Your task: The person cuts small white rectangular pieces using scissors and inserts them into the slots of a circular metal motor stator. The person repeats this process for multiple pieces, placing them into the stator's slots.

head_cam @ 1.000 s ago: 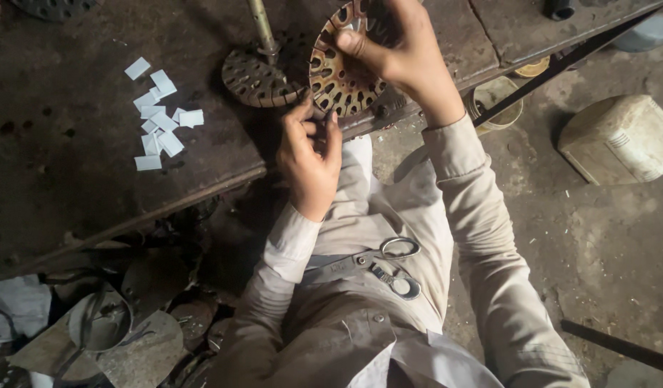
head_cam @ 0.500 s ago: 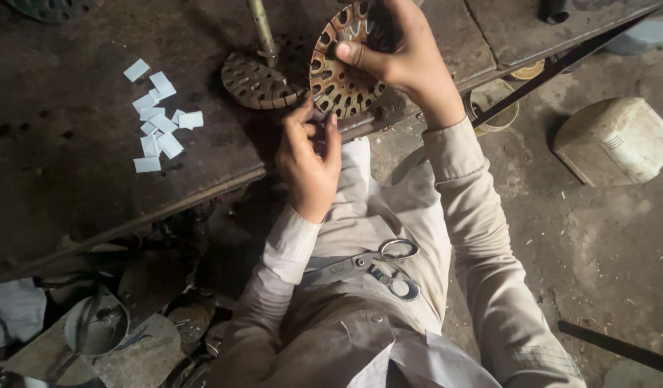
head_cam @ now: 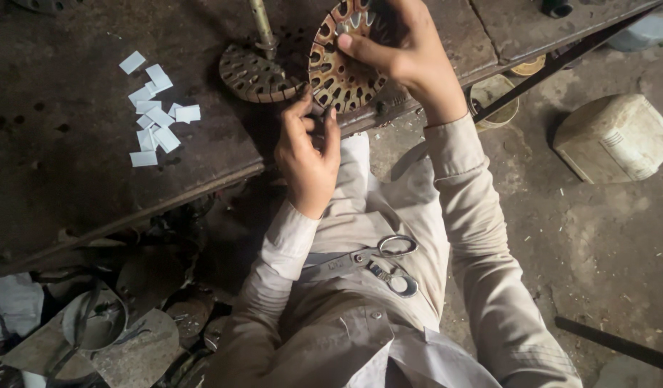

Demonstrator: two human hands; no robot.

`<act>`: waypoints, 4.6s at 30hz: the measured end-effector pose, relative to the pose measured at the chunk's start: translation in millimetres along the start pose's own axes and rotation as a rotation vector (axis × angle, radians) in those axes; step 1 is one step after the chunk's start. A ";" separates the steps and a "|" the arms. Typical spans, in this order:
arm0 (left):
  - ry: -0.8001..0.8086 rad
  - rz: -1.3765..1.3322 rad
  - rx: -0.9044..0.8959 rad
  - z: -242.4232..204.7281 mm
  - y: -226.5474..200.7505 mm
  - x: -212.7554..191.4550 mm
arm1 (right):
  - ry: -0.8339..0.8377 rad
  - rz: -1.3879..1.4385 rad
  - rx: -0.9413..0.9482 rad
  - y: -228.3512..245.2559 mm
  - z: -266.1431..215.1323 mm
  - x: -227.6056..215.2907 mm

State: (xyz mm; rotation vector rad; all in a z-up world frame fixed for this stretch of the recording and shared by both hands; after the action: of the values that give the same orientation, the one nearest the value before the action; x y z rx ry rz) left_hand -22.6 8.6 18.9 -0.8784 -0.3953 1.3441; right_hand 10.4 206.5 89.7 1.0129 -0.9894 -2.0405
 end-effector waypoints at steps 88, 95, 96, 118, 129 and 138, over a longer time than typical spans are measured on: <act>0.251 0.327 0.121 -2.3 14.5 -139.8 | 0.223 0.372 0.441 -89.1 -257.5 179.4; 0.103 -0.244 -0.259 -18.4 8.3 -134.1 | 0.248 0.289 0.204 -83.6 -216.3 196.4; 0.086 -0.407 -0.311 -21.1 9.0 -129.9 | 0.240 0.261 0.209 -81.7 -213.0 195.6; 0.002 -0.473 -0.425 -38.3 37.4 -109.0 | 0.179 0.118 0.303 -61.7 -187.9 199.8; -0.010 -0.431 -0.396 -45.5 37.0 -110.0 | 0.202 0.071 0.370 -64.7 -186.7 202.7; 0.032 -0.427 -0.408 -40.7 39.6 -113.2 | 0.184 0.100 0.371 -80.9 -197.3 203.5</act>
State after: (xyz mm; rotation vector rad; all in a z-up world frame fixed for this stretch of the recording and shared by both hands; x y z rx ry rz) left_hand -45.7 -112.4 -10.2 -1.0751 -0.8028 0.8652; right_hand 59.4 19.6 -132.9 1.2868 -1.3192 -1.6823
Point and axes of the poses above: each hand's wrist, its own z-axis towards the middle knuckle, its own x-axis out of the palm, y = z × x, the point moved 3 cm from there along z, towards the middle knuckle, and after that the axes turned 2 degrees about x, right-handed, at the moved point
